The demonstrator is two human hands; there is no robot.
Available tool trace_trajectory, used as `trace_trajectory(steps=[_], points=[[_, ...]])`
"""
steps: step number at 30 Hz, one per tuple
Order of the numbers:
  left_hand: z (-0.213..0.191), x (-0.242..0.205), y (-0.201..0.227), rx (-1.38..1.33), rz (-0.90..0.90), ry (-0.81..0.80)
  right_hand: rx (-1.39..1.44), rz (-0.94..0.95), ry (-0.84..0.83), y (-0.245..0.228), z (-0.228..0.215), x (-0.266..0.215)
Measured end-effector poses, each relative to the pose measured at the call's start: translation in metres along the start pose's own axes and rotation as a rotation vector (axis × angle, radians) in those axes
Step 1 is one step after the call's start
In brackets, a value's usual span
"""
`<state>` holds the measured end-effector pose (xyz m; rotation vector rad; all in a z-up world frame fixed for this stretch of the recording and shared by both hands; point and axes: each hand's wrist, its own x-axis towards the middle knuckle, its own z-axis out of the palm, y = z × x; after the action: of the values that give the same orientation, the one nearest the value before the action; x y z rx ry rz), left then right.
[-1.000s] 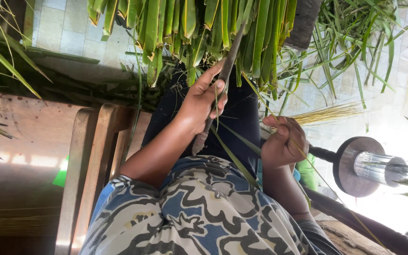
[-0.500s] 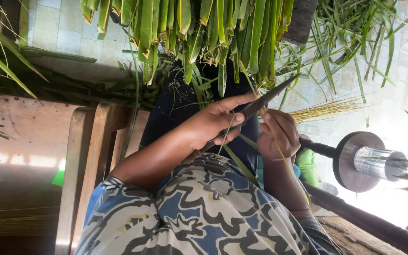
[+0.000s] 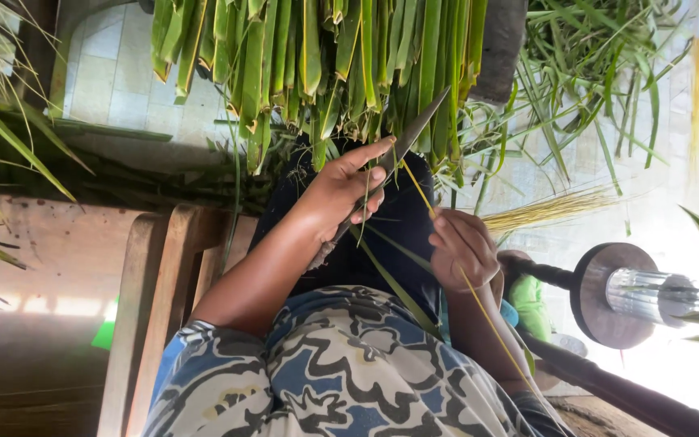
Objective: Stripping the midrib from palm leaves using a knife
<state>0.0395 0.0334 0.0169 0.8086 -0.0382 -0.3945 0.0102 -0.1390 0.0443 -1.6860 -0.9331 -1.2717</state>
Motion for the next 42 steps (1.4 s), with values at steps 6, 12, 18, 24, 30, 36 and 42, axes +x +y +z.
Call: trace_trajectory(steps=[6, 12, 18, 24, 30, 36, 42], points=[[-0.005, 0.005, 0.026, 0.083, -0.018, 0.163, 0.006, 0.017, 0.052, 0.001, -0.011, -0.008], [0.009, -0.012, 0.028, 0.067, 0.034, -0.005, 0.008, 0.192, 0.017, -0.004, -0.007, 0.007], [0.038, -0.023, -0.007, -0.103, -0.122, -0.244, 0.056, 0.279, 0.038, -0.005, -0.009, 0.000], [0.036, -0.012, -0.021, -0.160, 0.000, -0.213, 0.094, 0.315, 0.108, -0.003, -0.012, -0.006], [0.031, -0.008, -0.014, -0.131, 0.024, -0.121, 0.114, 0.287, 0.140, -0.002, -0.013, -0.009], [0.022, -0.003, -0.001, -0.062, 0.040, -0.090, 0.123, 0.297, 0.164, -0.003, -0.011, -0.009], [-0.007, 0.005, 0.004, -0.062, 0.022, 0.167, 0.097, 0.353, 0.067, -0.011, -0.013, 0.016]])
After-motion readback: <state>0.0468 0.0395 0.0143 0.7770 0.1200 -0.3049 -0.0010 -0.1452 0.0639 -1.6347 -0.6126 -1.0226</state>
